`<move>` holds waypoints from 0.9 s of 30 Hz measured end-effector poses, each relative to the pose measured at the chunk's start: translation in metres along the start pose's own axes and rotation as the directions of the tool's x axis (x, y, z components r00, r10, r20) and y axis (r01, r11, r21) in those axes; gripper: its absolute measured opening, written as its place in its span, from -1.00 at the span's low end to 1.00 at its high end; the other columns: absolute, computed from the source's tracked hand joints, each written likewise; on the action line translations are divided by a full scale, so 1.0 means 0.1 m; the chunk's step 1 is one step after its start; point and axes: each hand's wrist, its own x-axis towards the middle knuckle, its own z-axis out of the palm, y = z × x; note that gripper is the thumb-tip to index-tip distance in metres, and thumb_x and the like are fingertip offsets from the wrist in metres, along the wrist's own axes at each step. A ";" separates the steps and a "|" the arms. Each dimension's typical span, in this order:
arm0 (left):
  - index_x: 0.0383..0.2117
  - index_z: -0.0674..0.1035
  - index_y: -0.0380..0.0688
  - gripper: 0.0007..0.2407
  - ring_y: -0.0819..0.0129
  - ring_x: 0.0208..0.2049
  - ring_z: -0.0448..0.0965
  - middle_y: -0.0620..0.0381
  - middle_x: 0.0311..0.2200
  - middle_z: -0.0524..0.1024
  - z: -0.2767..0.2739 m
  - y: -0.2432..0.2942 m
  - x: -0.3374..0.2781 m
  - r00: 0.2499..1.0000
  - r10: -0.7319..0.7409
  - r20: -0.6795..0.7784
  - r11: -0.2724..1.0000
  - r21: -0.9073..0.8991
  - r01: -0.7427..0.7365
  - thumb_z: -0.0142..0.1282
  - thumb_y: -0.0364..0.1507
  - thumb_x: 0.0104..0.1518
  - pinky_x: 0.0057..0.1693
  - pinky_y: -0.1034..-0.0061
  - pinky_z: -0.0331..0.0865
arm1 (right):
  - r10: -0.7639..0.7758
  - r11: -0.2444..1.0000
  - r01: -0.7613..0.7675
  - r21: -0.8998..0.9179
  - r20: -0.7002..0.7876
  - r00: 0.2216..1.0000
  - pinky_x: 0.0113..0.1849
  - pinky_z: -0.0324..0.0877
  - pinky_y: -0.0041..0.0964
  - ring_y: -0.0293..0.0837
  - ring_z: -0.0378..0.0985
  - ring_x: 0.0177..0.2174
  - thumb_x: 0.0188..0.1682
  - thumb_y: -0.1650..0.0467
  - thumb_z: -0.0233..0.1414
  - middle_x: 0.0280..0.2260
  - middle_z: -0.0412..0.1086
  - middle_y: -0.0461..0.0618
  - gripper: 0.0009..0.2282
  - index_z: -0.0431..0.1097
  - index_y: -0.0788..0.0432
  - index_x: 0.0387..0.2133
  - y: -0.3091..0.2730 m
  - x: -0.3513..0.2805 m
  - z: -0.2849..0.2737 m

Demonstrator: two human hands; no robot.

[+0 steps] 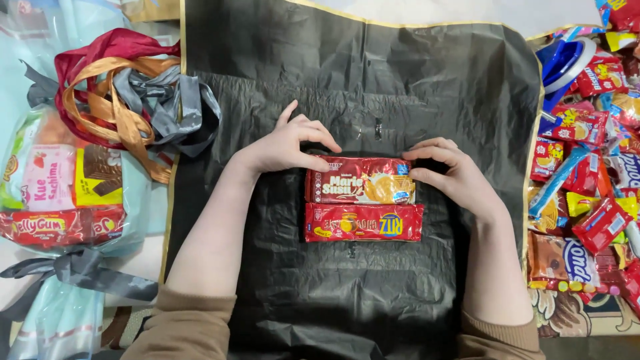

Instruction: The person is arranging and taping various snack packages onto a large sheet of black paper to create a display.

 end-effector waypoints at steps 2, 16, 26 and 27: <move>-0.19 0.69 0.17 -0.71 0.40 0.01 0.45 0.35 -0.13 0.60 0.00 -0.02 0.01 1.000 -0.006 0.003 1.000 0.015 0.006 0.35 -0.15 -0.02 0.44 -0.07 -0.63 | 0.009 1.000 -0.009 -0.008 0.030 1.000 0.08 0.21 -0.02 0.11 0.44 -0.04 -0.07 0.44 0.25 -0.08 0.48 0.18 -0.72 0.54 0.22 -0.08 0.07 0.02 -0.02; -0.22 0.68 0.25 -0.67 0.42 0.03 0.38 0.39 -0.12 0.55 0.07 -0.09 0.05 0.999 -0.033 0.025 0.994 0.105 0.030 0.32 -0.02 -0.06 0.43 -0.07 -0.69 | 0.082 0.996 -0.079 -0.038 0.101 0.991 0.15 0.13 0.02 0.09 0.39 0.01 -0.13 0.40 0.29 -0.04 0.45 0.15 -0.62 0.47 0.25 -0.03 0.02 0.02 -0.01; -0.25 0.66 0.23 -0.67 0.41 0.02 0.37 0.39 -0.14 0.53 0.09 -0.06 0.06 0.999 -0.033 0.029 0.990 0.140 0.028 0.31 0.01 -0.05 0.43 -0.09 -0.67 | 0.116 0.992 -0.109 -0.056 0.135 0.984 0.15 0.05 0.03 0.05 0.32 0.05 -0.11 0.37 0.29 0.00 0.41 0.08 -0.62 0.43 0.20 -0.02 0.09 0.02 -0.02; -0.25 0.66 0.22 -0.67 0.40 0.02 0.37 0.38 -0.13 0.53 0.09 -0.05 0.07 0.999 -0.034 0.032 0.988 0.151 0.029 0.31 0.00 -0.04 0.43 -0.09 -0.66 | 0.127 0.991 -0.119 -0.064 0.143 0.982 0.14 0.05 0.04 0.05 0.32 0.06 -0.11 0.37 0.29 0.00 0.40 0.08 -0.62 0.42 0.21 -0.02 0.09 0.02 -0.03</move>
